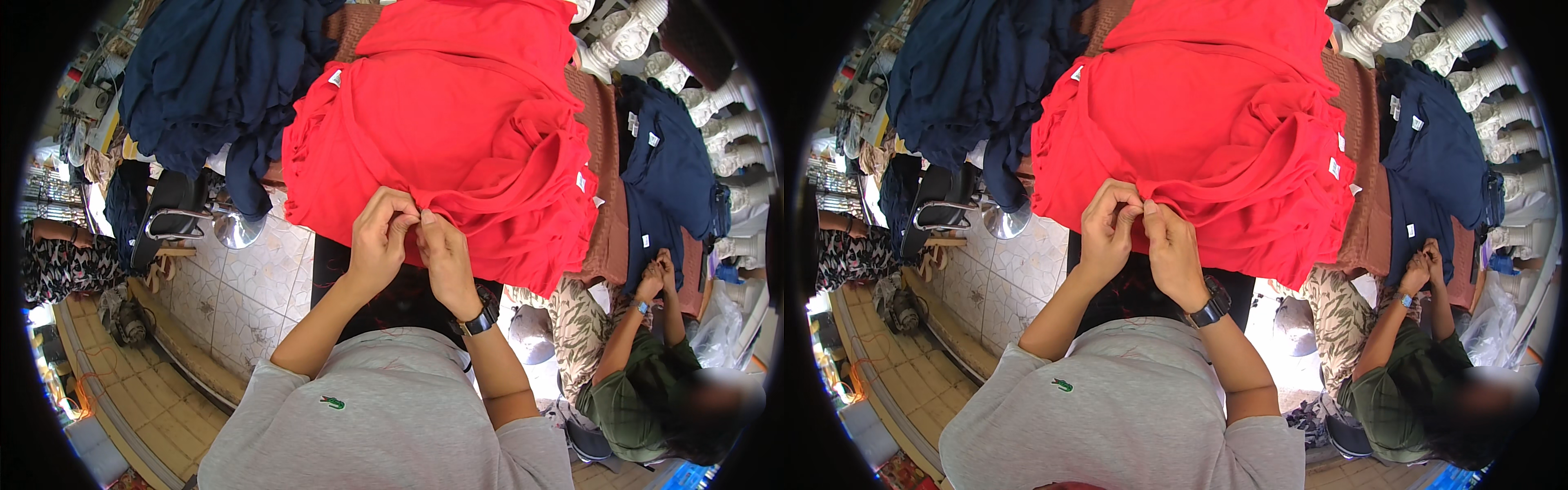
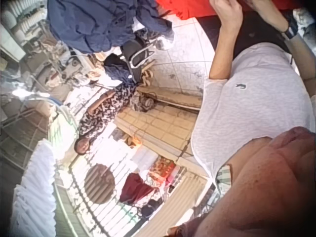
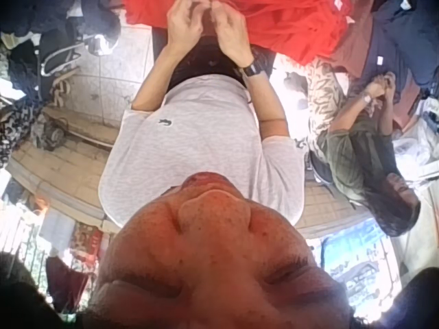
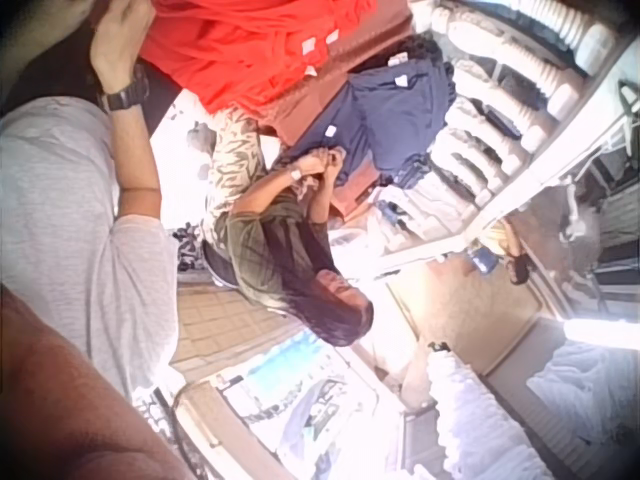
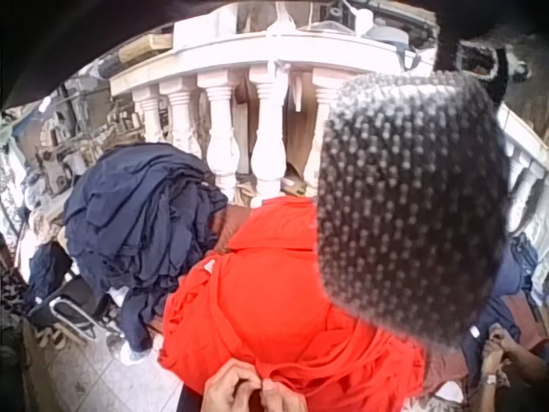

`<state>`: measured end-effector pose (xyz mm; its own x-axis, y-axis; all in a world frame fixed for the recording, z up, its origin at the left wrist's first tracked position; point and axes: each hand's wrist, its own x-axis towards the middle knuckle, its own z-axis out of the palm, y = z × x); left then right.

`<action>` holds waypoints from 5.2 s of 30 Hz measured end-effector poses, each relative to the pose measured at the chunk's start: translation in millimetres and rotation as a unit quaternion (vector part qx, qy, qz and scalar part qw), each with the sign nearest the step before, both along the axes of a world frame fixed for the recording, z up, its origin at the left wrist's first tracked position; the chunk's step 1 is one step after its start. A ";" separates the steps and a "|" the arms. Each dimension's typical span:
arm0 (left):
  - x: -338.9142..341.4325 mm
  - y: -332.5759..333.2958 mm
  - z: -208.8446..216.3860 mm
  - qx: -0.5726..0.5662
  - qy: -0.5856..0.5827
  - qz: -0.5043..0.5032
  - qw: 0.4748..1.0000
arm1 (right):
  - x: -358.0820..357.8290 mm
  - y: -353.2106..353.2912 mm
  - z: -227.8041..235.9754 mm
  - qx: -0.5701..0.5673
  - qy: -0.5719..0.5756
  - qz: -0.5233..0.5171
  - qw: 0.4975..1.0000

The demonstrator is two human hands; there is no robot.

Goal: The person uses a pair of scissors to cut the tags off a stack of red shirts. They repeatedly pick up a shirt, locate the tag, and snip it off before placing the shirt back on the pile.

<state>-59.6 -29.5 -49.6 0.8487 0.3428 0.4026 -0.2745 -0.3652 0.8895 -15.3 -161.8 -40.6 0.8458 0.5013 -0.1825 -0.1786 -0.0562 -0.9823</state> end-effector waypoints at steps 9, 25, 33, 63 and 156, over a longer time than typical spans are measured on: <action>7.0 2.8 -3.8 -0.152 0.003 0.002 0.988 | 5.2 2.8 33.9 -0.051 -0.336 -0.160 0.927; 2.8 1.9 6.6 -0.197 0.034 -0.036 0.979 | 13.4 -6.3 34.5 -0.071 -0.258 -0.089 0.960; 0.3 -4.6 11.4 -0.275 0.025 -0.047 0.960 | -30.1 -2.1 36.8 -0.010 -0.058 0.031 0.998; -7.5 10.2 8.1 -0.269 0.050 -0.039 0.961 | 0.3 10.1 46.7 -0.024 -0.291 -0.136 0.947; 11.7 -7.2 22.6 -0.187 0.058 -0.180 0.964 | 4.1 -30.4 38.1 0.017 0.036 -0.003 0.999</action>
